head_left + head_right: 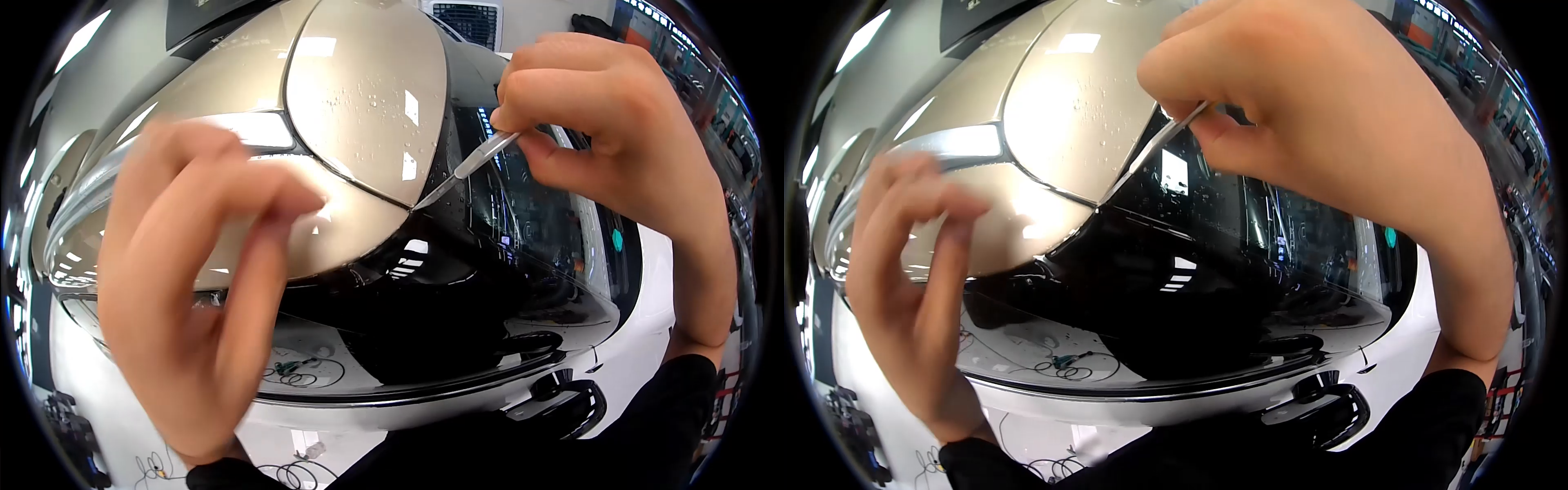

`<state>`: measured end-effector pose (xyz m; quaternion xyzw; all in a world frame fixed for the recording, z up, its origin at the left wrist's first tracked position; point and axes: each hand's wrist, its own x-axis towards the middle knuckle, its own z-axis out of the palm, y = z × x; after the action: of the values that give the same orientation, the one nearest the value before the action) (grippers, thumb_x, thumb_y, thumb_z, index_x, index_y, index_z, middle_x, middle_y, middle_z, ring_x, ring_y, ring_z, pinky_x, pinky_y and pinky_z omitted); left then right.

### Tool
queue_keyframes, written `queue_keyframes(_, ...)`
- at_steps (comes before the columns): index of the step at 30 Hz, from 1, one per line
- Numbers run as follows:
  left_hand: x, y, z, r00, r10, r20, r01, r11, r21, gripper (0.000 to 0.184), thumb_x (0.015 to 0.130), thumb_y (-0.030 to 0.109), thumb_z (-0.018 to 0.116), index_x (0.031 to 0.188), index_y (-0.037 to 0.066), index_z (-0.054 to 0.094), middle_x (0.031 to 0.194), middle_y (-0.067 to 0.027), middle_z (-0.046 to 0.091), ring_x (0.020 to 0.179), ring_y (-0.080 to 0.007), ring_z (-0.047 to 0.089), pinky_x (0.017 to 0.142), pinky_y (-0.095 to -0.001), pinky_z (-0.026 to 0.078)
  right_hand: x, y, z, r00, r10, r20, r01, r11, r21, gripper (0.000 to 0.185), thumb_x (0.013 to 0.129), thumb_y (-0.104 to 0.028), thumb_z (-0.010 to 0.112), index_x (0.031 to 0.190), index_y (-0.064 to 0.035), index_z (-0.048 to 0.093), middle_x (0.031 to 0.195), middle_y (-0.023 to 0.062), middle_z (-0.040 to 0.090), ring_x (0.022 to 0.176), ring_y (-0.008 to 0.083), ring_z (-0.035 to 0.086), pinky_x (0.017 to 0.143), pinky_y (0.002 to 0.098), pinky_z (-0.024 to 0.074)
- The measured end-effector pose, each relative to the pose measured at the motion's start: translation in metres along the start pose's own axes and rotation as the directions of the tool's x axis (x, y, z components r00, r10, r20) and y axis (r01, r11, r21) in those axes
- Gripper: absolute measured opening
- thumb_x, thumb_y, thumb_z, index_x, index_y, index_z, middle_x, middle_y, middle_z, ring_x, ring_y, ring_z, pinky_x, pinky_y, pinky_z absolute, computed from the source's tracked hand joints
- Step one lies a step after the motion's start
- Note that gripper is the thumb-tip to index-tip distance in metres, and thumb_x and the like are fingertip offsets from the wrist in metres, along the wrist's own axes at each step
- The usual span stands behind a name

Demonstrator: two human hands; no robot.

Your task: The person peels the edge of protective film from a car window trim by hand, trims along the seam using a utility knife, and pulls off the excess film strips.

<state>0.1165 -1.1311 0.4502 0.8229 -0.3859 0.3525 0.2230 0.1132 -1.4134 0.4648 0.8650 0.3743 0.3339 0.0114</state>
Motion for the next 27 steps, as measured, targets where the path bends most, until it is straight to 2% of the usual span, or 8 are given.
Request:
queue_keyframes(1, 0.012, 0.002, 0.003, 0.998, 0.0, 0.056, 0.001, 1.0, -0.023, 0.013, 0.078, -0.006, 0.07, 0.088, 0.002, 0.067, 0.098, -0.0103, 0.061, 0.101, -0.0225, 0.059, 0.092, -0.0327, 0.045, 0.001, -0.002, -0.003, 1.0, 0.003, 0.025, -0.003, 1.0, -0.017, 0.02, 0.07, 0.007, 0.073, 0.084, -0.0023, 0.062, 0.082, 0.008, 0.06, 0.076, 0.024, 0.06, 0.065, 0.0347, 0.0484)
queue_keyframes(4, 0.036, 0.009, 0.012, 0.984, 0.047, 0.174, -0.037, 0.998, -0.059, 0.012, 0.076, -0.002, 0.073, 0.086, 0.002, 0.068, 0.093, -0.0073, 0.06, 0.095, -0.0221, 0.06, 0.087, -0.0336, 0.046, 0.003, -0.008, -0.006, 0.998, 0.02, 0.052, -0.018, 0.999, -0.04, 0.02, 0.07, 0.007, 0.073, 0.083, -0.0023, 0.062, 0.081, 0.0079, 0.059, 0.076, 0.0238, 0.06, 0.065, 0.0346, 0.048)
queue_keyframes(8, 0.053, 0.003, 0.016, 0.897, 0.232, 0.376, -0.232, 0.972, -0.045, 0.01, 0.074, 0.002, 0.076, 0.081, 0.002, 0.069, 0.087, -0.005, 0.059, 0.088, -0.0247, 0.059, 0.078, -0.0373, 0.047, 0.003, -0.017, -0.012, 0.998, 0.023, 0.066, -0.018, 0.997, -0.076, 0.02, 0.07, 0.006, 0.073, 0.083, -0.0025, 0.062, 0.081, 0.0076, 0.059, 0.076, 0.024, 0.059, 0.065, 0.0349, 0.0478)
queue_keyframes(11, 0.063, -0.009, 0.02, 0.83, 0.286, 0.479, -0.313, 0.949, -0.023, 0.008, 0.076, 0.004, 0.076, 0.079, 0.002, 0.069, 0.087, -0.0053, 0.061, 0.086, -0.026, 0.059, 0.076, -0.0384, 0.047, 0.0, -0.026, -0.016, 0.998, 0.006, 0.054, 0.001, 0.992, -0.129, 0.021, 0.069, 0.005, 0.074, 0.084, -0.0024, 0.062, 0.081, 0.0071, 0.059, 0.076, 0.024, 0.059, 0.064, 0.0347, 0.0477)
queue_keyframes(17, 0.064, 0.01, 0.025, 0.805, 0.3, 0.511, -0.379, 0.924, 0.055, 0.005, 0.078, 0.006, 0.075, 0.078, 0.003, 0.071, 0.087, -0.0066, 0.062, 0.089, -0.0268, 0.061, 0.08, -0.0376, 0.049, -0.003, -0.051, -0.022, 0.998, -0.062, -0.011, 0.057, 0.966, -0.252, 0.025, 0.064, 0.0, 0.076, 0.087, 0.0015, 0.065, 0.083, 0.0093, 0.062, 0.07, 0.0241, 0.06, 0.056, 0.0342, 0.047)
queue_keyframes(23, 0.069, 0.01, 0.023, 0.616, 0.464, 0.637, -0.667, 0.737, 0.107, 0.002, 0.079, 0.005, 0.07, 0.078, 0.003, 0.071, 0.091, -0.0068, 0.064, 0.096, -0.0256, 0.059, 0.086, -0.0365, 0.051, -0.007, -0.069, -0.031, 0.997, -0.083, 0.005, 0.08, 0.934, -0.347, 0.031, 0.063, -0.004, 0.073, 0.092, 0.0064, 0.067, 0.086, 0.0156, 0.065, 0.067, 0.0261, 0.061, 0.053, 0.0336, 0.0465)
queue_keyframes(25, 0.067, 0.014, 0.025, 0.583, 0.541, 0.606, -0.712, 0.699, 0.062, 0.005, 0.079, 0.004, 0.068, 0.082, 0.003, 0.071, 0.094, -0.0069, 0.065, 0.098, -0.0257, 0.059, 0.088, -0.0361, 0.051, -0.009, -0.073, -0.031, 0.998, -0.067, 0.001, 0.063, 0.931, -0.36, 0.031, 0.063, -0.005, 0.073, 0.092, 0.0067, 0.067, 0.086, 0.0157, 0.065, 0.067, 0.026, 0.061, 0.053, 0.0334, 0.0463)
queue_keyframes(27, 0.061, 0.018, 0.025, 0.608, 0.599, 0.521, -0.701, 0.713, -0.001, 0.011, 0.08, 0.004, 0.067, 0.089, 0.003, 0.071, 0.098, -0.007, 0.066, 0.099, -0.0264, 0.059, 0.09, -0.0359, 0.051, -0.01, -0.076, -0.03, 0.999, -0.052, -0.005, 0.046, 0.929, -0.368, 0.032, 0.063, -0.005, 0.072, 0.092, 0.007, 0.067, 0.086, 0.0159, 0.065, 0.067, 0.0258, 0.06, 0.053, 0.0332, 0.0461)
